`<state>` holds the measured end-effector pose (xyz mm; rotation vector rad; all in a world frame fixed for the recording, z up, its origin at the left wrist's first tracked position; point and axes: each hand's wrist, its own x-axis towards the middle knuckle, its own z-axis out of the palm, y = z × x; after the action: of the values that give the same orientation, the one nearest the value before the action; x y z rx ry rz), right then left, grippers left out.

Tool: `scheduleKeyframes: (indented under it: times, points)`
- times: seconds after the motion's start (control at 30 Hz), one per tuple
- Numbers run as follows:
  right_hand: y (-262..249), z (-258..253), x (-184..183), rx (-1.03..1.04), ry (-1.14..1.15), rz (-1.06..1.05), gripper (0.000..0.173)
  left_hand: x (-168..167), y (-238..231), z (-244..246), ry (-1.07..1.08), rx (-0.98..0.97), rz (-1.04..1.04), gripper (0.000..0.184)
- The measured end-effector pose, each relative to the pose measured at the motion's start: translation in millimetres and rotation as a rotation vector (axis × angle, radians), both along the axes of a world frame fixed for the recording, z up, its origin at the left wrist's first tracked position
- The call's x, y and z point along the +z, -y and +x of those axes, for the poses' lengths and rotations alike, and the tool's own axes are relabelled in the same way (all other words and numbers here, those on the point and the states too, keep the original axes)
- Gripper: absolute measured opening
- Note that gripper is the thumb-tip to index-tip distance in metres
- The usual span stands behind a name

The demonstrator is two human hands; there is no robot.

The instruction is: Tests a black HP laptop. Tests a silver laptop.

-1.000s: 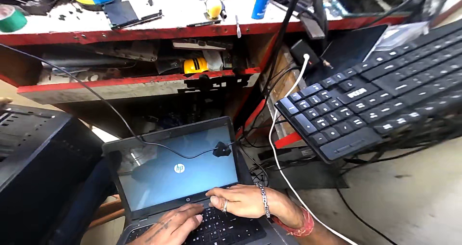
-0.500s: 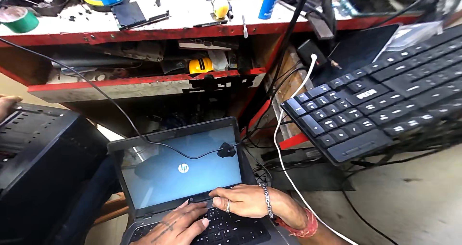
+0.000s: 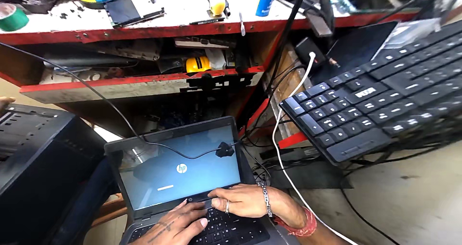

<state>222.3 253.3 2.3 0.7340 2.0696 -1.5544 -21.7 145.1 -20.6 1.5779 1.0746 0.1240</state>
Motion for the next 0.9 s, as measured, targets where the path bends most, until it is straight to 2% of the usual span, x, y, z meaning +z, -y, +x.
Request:
scheduleKeyframes:
  times: [0.63, 0.9]
  points:
    - [-2.0, -0.5, -1.0, 0.0, 0.019, -0.013, 0.066, -0.7, -1.5, 1.2, 0.006, 0.027, -0.02, 0.063]
    - [-0.9, 0.6, -0.4, -0.019, 0.006, 0.002, 0.064, 4.7, -5.0, 0.1, 0.04, 0.186, -0.276, 0.074]
